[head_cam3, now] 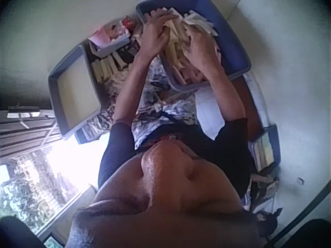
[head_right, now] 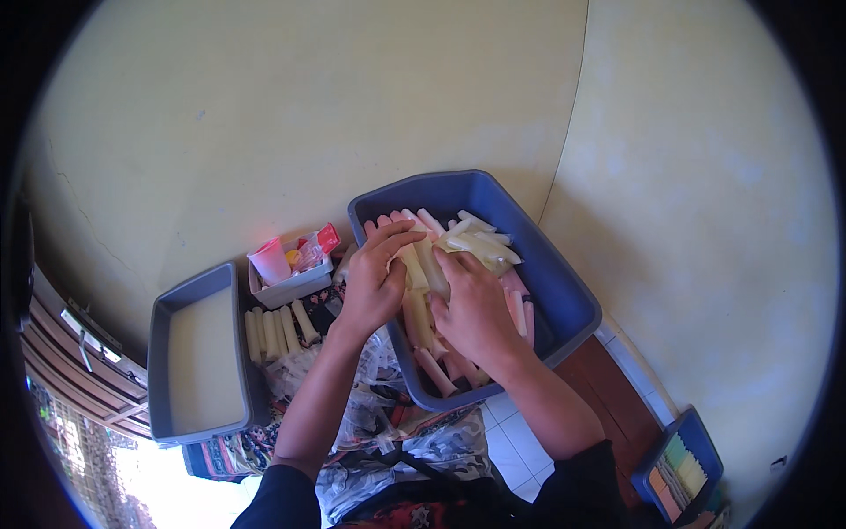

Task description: The person organizes sticks of packaged frozen snacks by hand into a container, moving them one by one from another bin and aligning them.

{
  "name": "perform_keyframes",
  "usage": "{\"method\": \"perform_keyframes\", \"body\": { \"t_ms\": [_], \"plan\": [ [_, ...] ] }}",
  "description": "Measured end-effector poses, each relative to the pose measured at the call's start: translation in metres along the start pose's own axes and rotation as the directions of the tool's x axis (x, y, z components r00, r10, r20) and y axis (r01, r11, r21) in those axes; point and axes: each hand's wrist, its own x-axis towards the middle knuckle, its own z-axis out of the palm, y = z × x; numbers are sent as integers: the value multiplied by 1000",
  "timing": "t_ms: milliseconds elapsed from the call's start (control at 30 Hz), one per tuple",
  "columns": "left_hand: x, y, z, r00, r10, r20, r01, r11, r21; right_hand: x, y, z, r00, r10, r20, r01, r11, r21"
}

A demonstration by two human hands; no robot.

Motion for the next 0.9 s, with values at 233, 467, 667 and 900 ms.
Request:
{"method": "perform_keyframes", "body": {
  "t_ms": [233, 467, 667, 900],
  "plan": [
    [32, -68, 61, 987, -42, 154, 37, 999, 38, 35, 81, 7, 967, 101, 234, -85, 993, -76],
    [32, -106, 77, 907, -174, 382, 127, 981, 145, 34, 104, 34, 909, 183, 374, -160, 983, -90],
    [18, -118, 74, 927, -74, 367, 22, 989, 146, 27, 108, 45, 929, 113, 352, -74, 990, -124],
    [19, -109, 75, 912, -142, 384, 83, 983, 165, 25, 116, 45, 936, 98, 337, -56, 990, -130]
  ]
}}
